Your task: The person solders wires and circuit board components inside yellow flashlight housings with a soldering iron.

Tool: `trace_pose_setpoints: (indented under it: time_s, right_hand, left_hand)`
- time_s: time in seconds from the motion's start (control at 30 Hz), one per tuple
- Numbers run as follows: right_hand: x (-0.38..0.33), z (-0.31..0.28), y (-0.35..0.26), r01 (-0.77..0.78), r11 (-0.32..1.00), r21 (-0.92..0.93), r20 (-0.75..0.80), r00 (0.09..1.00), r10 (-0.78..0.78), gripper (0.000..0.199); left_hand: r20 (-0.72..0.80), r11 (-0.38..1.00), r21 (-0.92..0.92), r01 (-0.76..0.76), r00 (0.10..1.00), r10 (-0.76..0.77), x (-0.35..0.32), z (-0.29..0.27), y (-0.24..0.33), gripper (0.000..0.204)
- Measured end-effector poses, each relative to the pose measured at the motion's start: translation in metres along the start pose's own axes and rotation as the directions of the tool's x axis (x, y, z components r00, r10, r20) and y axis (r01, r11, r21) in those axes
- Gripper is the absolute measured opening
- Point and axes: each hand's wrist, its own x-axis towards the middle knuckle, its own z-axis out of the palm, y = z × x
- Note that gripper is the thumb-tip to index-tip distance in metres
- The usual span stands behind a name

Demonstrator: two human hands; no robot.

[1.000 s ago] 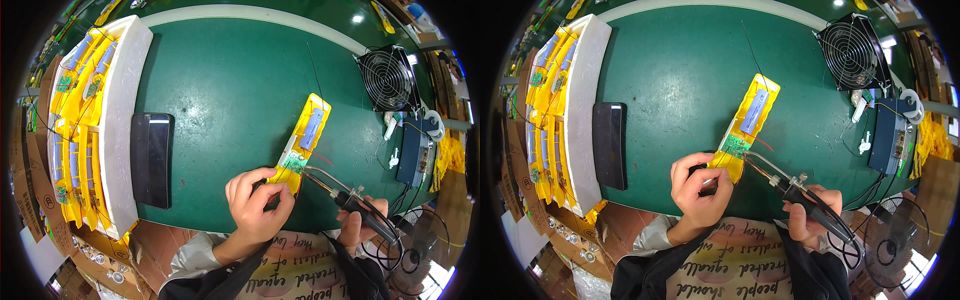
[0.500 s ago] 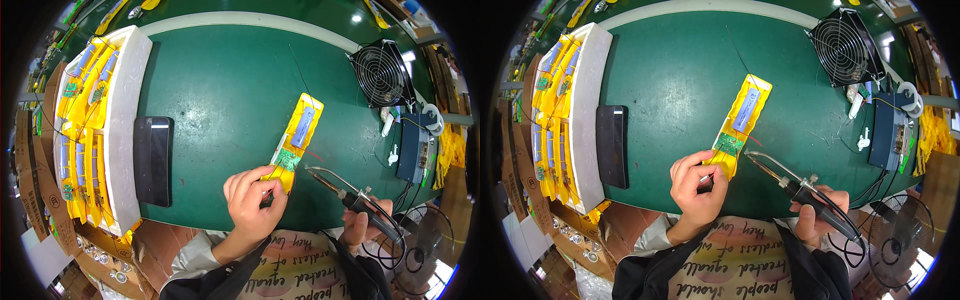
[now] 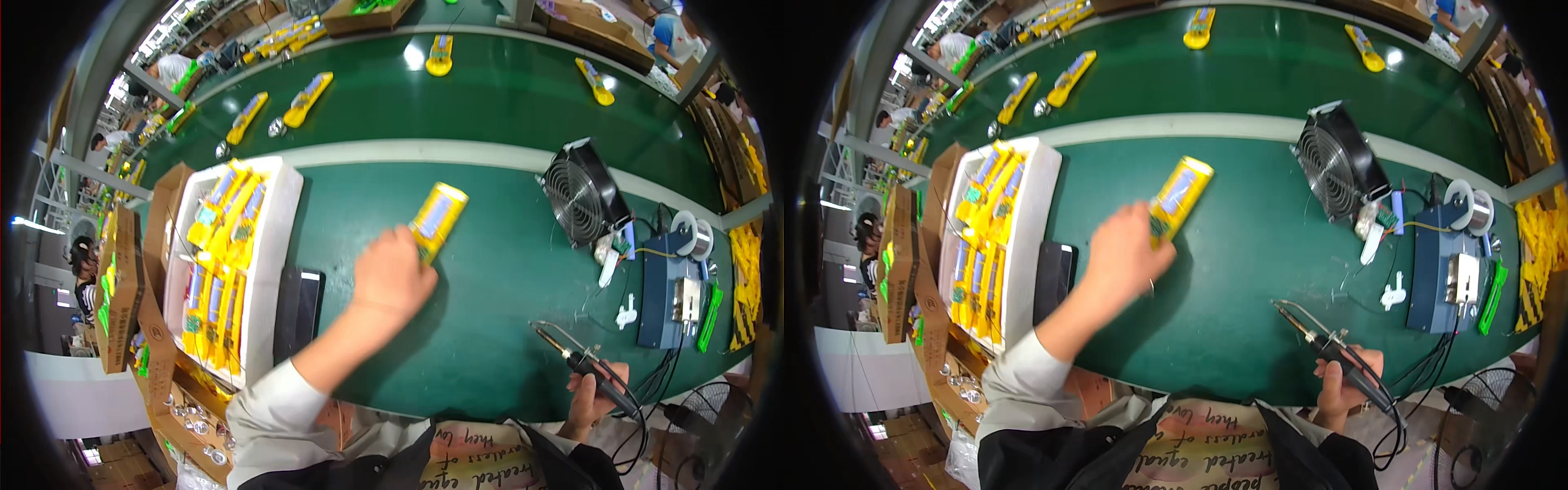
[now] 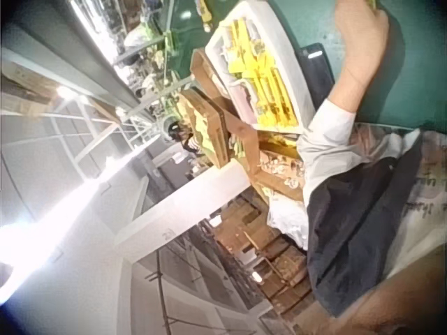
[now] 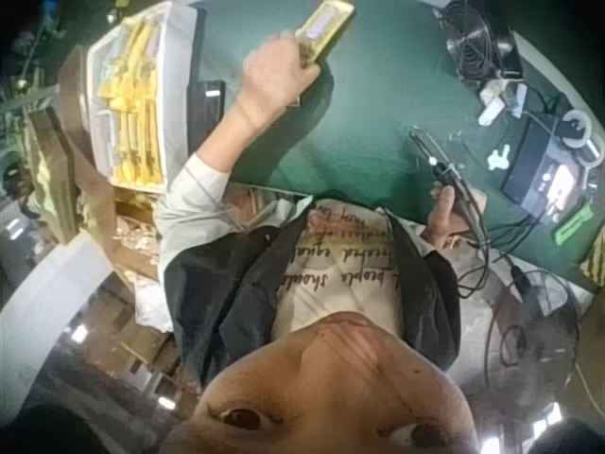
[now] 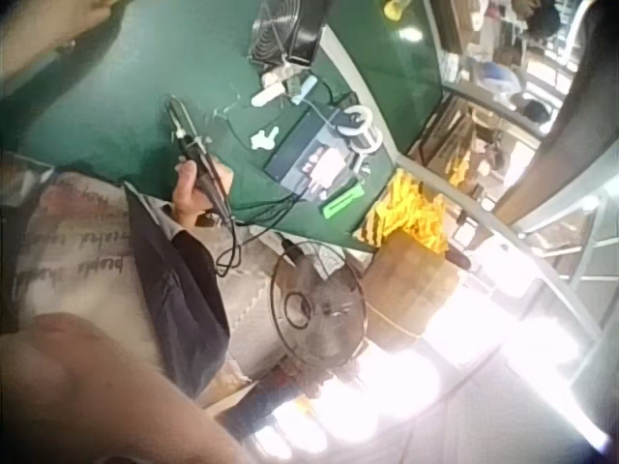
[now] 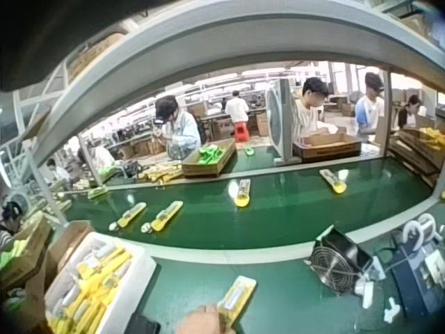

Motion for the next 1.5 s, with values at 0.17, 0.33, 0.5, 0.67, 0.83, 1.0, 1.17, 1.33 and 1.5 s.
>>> trace_pose_setpoints:
  time_s: [0.17, 0.33, 0.5, 0.67, 0.83, 1.0, 1.17, 1.33, 1.5]
  right_hand:
    - [0.018, 0.004, 0.005, -0.135, 0.991, 0.012, -0.045, 0.990, 0.135, 0.028]
    - [0.027, -0.012, 0.015, -0.075, 0.991, -0.107, -0.180, 0.982, 0.055, 0.027]
    - [0.031, -0.025, 0.026, -0.071, 0.991, -0.109, -0.160, 0.986, 0.053, 0.029]
    - [0.042, -0.013, 0.014, -0.110, 0.976, -0.187, -0.175, 0.982, 0.078, 0.026]
    - [0.041, -0.016, 0.020, -0.133, 0.976, -0.171, -0.164, 0.981, 0.105, 0.030]
    - [0.052, -0.015, 0.022, -0.069, 0.984, -0.165, -0.218, 0.975, 0.032, 0.031]
    - [0.044, -0.027, 0.017, -0.032, 0.988, -0.152, -0.295, 0.955, -0.015, 0.033]
    - [0.035, -0.032, 0.027, 0.197, 0.979, 0.054, -0.404, 0.901, -0.159, 0.020]
    - [0.030, -0.031, 0.023, 0.180, 0.983, 0.029, -0.287, 0.944, -0.164, 0.021]
  left_hand:
    - [-0.240, 0.978, 0.186, 0.093, 0.970, -0.047, 0.167, -0.012, -0.054, 0.036]
    - [-0.319, 0.967, 0.228, 0.115, 0.947, -0.037, 0.283, 0.006, -0.074, 0.031]
    - [-0.587, 0.999, 0.028, -0.028, 0.808, 0.039, 0.314, -0.003, -0.030, 0.031]
    - [-0.351, 0.997, 0.079, -0.004, 0.936, 0.031, 0.363, 0.020, 0.014, 0.038]
    - [-0.390, 0.983, 0.134, 0.128, 0.918, -0.067, 0.360, 0.050, 0.023, 0.017]
    - [-0.457, 0.988, 0.127, -0.089, 0.879, 0.137, 0.259, 0.061, 0.039, 0.015]
    - [-0.441, 0.970, 0.087, -0.225, 0.865, 0.240, 0.046, 0.031, 0.023, 0.018]
    - [-0.325, 0.961, -0.216, -0.173, 0.941, 0.096, -0.103, 0.054, 0.009, 0.025]
    - [-0.682, 0.976, -0.218, -0.003, 0.716, -0.150, -0.215, -0.025, -0.064, 0.026]
